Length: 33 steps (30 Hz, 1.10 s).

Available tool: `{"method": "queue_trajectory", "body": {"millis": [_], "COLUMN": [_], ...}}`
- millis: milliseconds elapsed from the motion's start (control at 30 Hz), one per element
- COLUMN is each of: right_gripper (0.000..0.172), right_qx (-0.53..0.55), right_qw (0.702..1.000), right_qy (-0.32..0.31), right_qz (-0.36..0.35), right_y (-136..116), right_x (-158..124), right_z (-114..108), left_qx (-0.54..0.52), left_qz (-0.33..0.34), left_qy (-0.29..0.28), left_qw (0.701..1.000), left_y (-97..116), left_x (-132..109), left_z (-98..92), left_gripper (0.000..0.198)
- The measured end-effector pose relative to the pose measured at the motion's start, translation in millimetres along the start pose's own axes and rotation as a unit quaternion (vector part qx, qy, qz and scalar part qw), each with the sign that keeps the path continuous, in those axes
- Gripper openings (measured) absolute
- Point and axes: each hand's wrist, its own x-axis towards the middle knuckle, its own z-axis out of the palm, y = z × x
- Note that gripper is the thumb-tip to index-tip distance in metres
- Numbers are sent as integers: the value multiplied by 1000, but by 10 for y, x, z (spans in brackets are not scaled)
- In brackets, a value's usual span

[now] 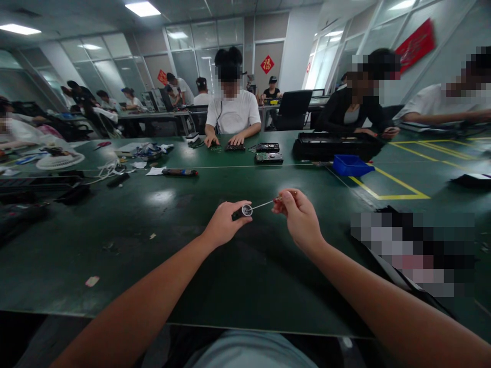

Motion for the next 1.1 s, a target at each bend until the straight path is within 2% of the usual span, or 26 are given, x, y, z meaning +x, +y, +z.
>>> {"method": "queue_trajectory", "body": {"millis": [367, 567, 733, 900, 1000, 1100], "right_gripper": [21, 30, 17, 16, 18, 24], "right_qx": [-126, -244, -231, -212, -221, -233], "right_qw": [990, 966, 965, 964, 965, 967], "right_qy": [-31, -8, -46, -75, -70, -69], "right_qz": [-59, -90, -115, -140, -124, -70], "right_y": [-125, -198, -218, -174, -177, -211], "right_x": [-59, -67, -93, -85, -67, -48], "right_z": [9, -25, -5, -2, -16, -28], "left_qx": [9, 15, 21, 16, 18, 20], "left_qz": [10, 23, 23, 13, 4, 0], "left_qy": [-3, -3, -1, 7, 2, -4], "left_qw": [1000, 1000, 1000, 1000, 1000, 1000], "left_y": [20, -25, -37, -38, -35, -33], "left_x": [-4, -4, -12, -9, -11, -14], "left_z": [11, 50, 41, 22, 24, 27], "left_gripper": [42, 44, 42, 41, 41, 40]}}
